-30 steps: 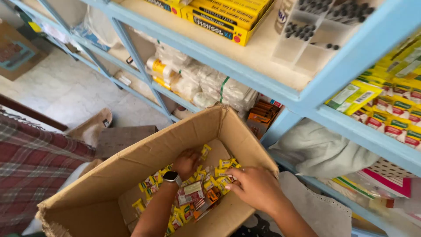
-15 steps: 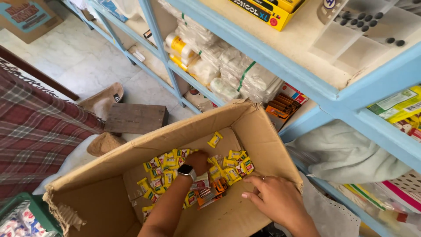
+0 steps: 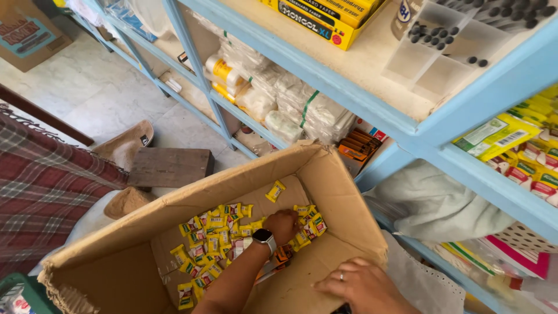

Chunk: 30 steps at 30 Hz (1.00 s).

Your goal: The person sits on the floor and transfers small yellow packets from a cardboard box onto a light blue shelf. They arrange the packets in neat rows, filling the available space on the shelf. The person repeatedly reaches into the box to retrieve more packets and places them on the shelf.

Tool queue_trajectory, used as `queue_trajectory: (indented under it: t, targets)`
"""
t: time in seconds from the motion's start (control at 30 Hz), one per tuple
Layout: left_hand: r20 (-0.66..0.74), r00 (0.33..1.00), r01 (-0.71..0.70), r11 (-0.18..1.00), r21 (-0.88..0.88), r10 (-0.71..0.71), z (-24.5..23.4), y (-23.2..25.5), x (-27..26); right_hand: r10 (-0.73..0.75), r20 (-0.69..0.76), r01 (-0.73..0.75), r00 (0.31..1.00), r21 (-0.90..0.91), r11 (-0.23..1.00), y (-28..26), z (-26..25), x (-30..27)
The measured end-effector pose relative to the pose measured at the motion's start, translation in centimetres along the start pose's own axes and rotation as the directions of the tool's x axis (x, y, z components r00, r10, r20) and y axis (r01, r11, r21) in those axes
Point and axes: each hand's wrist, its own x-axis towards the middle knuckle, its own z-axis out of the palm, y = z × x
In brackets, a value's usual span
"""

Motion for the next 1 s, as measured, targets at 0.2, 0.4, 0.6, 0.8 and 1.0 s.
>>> queue_trajectory:
  t: [0.2, 0.4, 0.6, 0.8, 1.0]
  targets:
    - [0.016, 0.996, -0.083, 0.994, -0.064, 0.084, 1.4, -0.8, 1.9, -0.254, -0.147, 0.226, 0.956, -0.183, 0.957, 1.0, -0.3, -1.8]
    - [-0.052, 0.972, -0.230, 0.973, -0.014, 0.229, -1.7, 1.1, 4.9, -0.264, -0.219, 0.212, 0.939, -0.237, 0.948, 2.0, -2.0, -2.3]
    - [-0.133, 0.989, -0.076, 0.994, -0.079, 0.065, 0.0, -0.8, 6.0, -0.091, -0.298, 0.091, 0.950, -0.013, 0.996, 2.7, -1.2, -3.2]
    - [-0.040, 0.997, -0.076, 0.966, -0.249, 0.069, -3.0, 2.1, 5.9, -0.157, -0.306, 0.187, 0.939, 0.070, 0.980, -1.7, -5.4, 0.6]
    - [0.187, 0.972, 0.038, 0.690, -0.723, 0.143, -11.4, 5.3, 4.7, -0.131, -0.445, 0.203, 0.886, 0.118, 0.972, -1.1, -5.4, 1.1]
